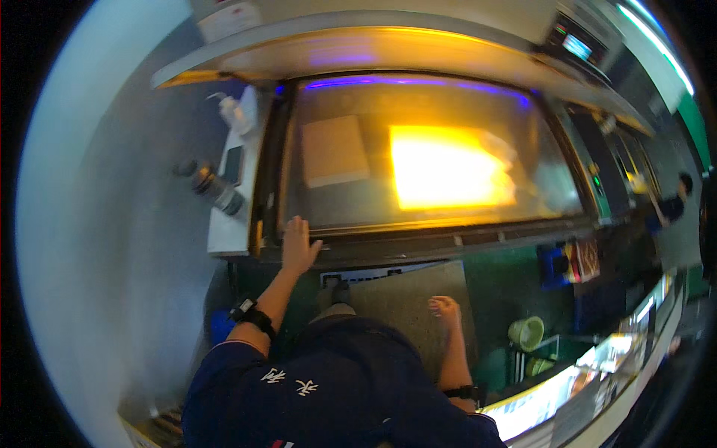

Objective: Placing industrial plates into an LED exposure machine, flattening them with a squeegee, and removing them after processing.

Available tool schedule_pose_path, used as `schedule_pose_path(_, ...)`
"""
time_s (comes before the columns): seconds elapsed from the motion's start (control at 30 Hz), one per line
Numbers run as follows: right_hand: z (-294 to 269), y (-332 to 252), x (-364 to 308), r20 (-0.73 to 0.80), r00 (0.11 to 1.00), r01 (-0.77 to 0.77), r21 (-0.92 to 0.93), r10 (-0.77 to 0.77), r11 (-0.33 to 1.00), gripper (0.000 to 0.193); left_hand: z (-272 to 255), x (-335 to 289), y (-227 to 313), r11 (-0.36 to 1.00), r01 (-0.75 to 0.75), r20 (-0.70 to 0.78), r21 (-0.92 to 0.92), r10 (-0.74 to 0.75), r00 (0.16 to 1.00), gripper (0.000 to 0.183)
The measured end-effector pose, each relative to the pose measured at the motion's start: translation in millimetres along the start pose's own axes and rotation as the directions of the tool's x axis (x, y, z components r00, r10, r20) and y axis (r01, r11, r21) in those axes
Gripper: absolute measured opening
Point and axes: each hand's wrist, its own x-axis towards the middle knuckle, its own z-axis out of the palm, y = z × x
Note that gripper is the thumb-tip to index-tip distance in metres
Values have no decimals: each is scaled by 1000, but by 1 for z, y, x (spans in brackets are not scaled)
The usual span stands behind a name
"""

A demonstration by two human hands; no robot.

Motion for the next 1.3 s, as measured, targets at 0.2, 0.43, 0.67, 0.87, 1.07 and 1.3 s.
schedule_pose_path(0.2,-20,-120,70,-162,985,51,-60,-60,997,17,-15,-7,-15,997,67,3,-32,-67,998,72)
schedule_pose_path(0.43,76,-176,160,-244,824,385,-421,-512,821,13,-26,26,-41,976,5,32,-217,1,1000,68)
schedule_pose_path(0.67,149,-199,193,-77,685,404,-787,-724,466,5,-31,50,-30,999,-26,60,-38,28,998,67)
schedule_pose_path(0.87,131,-196,181,-122,727,351,-780,-676,518,8,-40,59,-15,987,-105,-42,-120,101,994,57)
schedule_pose_path(1.07,148,-200,185,-103,757,372,-744,-646,555,8,-30,49,-24,998,-51,-80,-32,49,996,52)
schedule_pose_path(1.3,135,-211,175,-110,732,341,-795,-672,501,9,-19,54,-16,999,-43,-9,-27,43,999,52)
